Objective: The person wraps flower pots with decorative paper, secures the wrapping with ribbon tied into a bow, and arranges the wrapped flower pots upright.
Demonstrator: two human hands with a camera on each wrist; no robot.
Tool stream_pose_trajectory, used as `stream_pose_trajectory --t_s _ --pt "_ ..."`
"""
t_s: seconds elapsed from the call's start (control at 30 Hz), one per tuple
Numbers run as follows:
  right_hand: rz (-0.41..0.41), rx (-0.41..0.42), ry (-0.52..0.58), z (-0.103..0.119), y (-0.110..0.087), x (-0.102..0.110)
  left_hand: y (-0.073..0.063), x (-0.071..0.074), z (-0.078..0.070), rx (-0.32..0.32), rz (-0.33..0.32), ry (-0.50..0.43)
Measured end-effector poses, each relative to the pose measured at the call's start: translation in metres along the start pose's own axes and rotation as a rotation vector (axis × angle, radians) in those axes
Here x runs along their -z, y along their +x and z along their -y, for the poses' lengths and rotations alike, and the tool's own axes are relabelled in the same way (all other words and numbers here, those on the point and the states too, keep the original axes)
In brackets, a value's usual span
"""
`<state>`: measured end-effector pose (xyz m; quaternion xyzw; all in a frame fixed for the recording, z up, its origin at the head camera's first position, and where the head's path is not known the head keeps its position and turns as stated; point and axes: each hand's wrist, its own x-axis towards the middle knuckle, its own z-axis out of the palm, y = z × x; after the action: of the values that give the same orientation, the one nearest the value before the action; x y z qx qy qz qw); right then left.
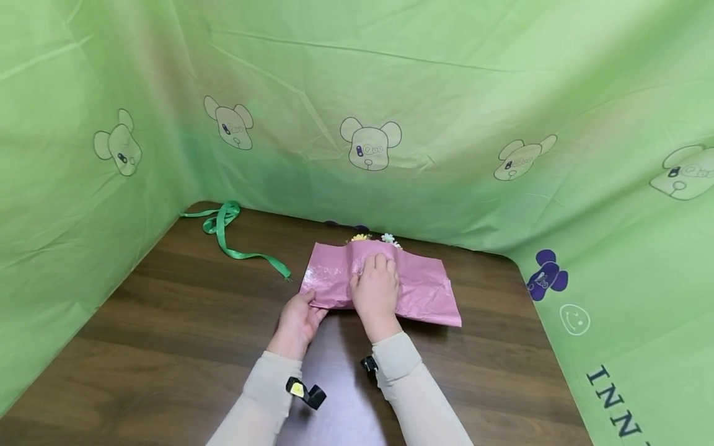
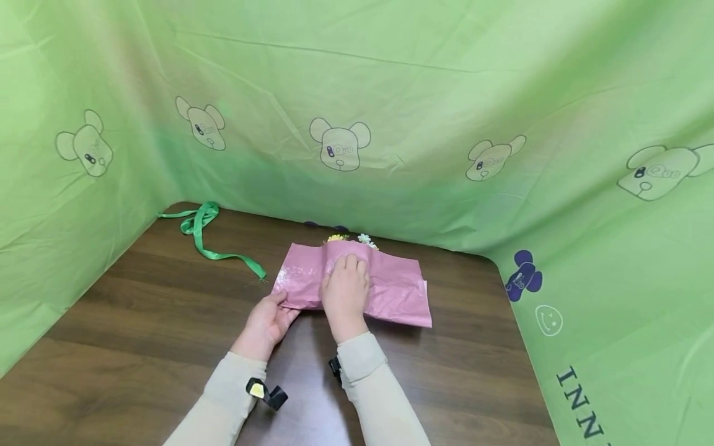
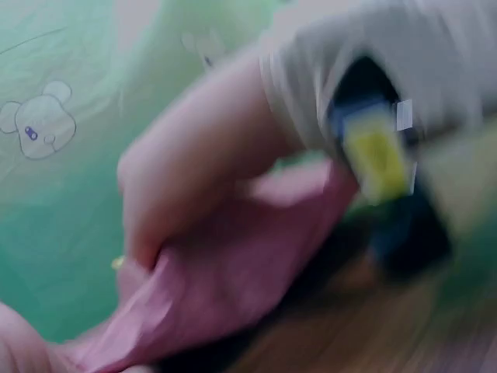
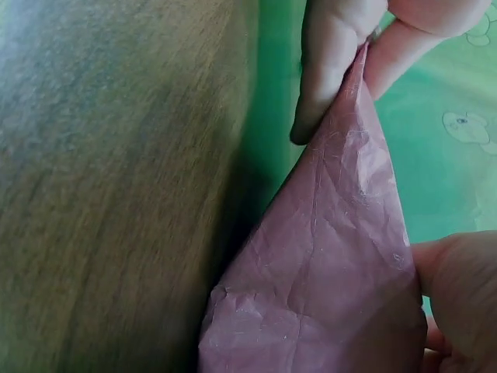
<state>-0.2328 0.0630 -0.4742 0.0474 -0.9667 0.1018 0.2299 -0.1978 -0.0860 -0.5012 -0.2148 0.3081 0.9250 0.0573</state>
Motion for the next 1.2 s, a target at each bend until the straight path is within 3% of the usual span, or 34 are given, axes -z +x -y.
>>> stream_pose_trajectory --t_s 0.23,0.37,0.53,0.73,0.8,1.03,1.1,1.2 --pt "-0.021 0.043 -0.002 -0.001 -0.001 -0.003 0.029 0.011 -0.031 0.023 0.055 0.489" --pt "-0.015 0.038 0.0 -0.001 -0.004 -0.003 0.041 0.012 -0.042 0.056 0.069 0.642" --pt "0.003 0.024 0.009 0.0 -0.003 -0.003 0.048 0.015 -0.054 0.089 0.033 0.705" --pt "0.005 0.028 0.015 0.002 -0.001 -0.001 0.054 0.015 -0.064 0.187 0.065 0.695" --pt "0.0 0.028 0.017 0.002 -0.001 0.0 0.055 0.014 -0.066 0.206 0.08 0.732" --pt "-0.004 0.022 0.024 -0.001 -0.004 0.002 0.059 0.007 -0.067 0.161 0.055 0.952" --pt "-0.005 -0.001 0.035 -0.003 -0.004 0.004 0.06 0.006 -0.067 0.162 0.054 0.974" --pt "0.007 -0.046 0.071 -0.006 -0.004 0.006 0.062 0.005 -0.068 0.178 0.075 0.928"
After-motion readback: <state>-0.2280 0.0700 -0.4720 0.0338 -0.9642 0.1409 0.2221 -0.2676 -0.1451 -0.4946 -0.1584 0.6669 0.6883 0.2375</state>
